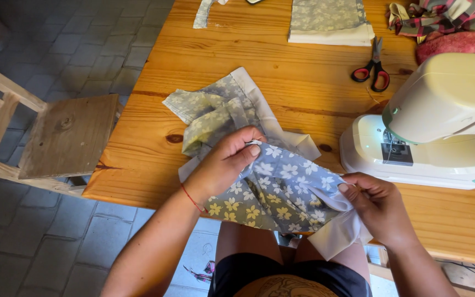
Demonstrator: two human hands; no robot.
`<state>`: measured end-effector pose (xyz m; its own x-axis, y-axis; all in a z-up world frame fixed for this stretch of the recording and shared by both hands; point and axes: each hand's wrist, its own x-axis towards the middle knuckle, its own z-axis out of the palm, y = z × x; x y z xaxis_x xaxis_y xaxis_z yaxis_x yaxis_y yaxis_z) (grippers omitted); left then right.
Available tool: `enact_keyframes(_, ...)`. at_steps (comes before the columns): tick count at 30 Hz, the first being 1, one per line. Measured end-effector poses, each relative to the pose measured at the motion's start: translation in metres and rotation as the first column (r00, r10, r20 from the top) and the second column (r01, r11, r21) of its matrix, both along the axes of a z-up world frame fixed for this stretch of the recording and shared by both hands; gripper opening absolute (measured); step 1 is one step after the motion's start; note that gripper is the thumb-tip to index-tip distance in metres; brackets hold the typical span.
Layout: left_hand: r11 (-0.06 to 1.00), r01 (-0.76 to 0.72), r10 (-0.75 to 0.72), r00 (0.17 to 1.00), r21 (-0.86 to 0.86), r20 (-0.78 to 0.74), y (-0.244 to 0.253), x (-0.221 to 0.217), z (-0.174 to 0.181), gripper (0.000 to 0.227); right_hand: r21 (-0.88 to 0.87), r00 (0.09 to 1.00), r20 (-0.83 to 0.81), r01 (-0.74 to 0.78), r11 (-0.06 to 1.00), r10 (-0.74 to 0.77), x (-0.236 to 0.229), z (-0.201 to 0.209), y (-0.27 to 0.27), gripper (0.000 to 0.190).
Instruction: The person cuts a piece of patterned fabric on a wooden table using scissors. They trim the edges and remove excess material, then fold and smooth the fabric. Finally, they trim loose threads from the cut edges.
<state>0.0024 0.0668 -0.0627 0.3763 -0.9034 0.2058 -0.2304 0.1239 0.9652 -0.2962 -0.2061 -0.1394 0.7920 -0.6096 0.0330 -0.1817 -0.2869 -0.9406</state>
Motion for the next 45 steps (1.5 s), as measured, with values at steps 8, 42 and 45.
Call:
enact_keyframes(8, 0.913, -0.184, 0.15, 0.981, 0.365, 0.12, -0.003, -0.023, 0.011, 0.038, 0.016, 0.999, 0.024, 0.041, 0.999, -0.041, 0.003, -0.008, 0.013, 0.016)
enact_keyframes(42, 0.947, -0.085, 0.062, 0.995, 0.309, 0.083, -0.099, 0.046, -0.063, 0.045, -0.888, 0.918, 0.375, 0.395, 0.236, -0.126, 0.201, 0.143, -0.013, 0.02)
enact_keyframes(45, 0.961, -0.042, 0.02, 0.996, 0.272, 0.081, -0.108, 0.054, -0.093, 0.04, -0.934, 0.933, 0.287, 0.323, 0.153, -0.218, 0.271, 0.132, -0.033, 0.018)
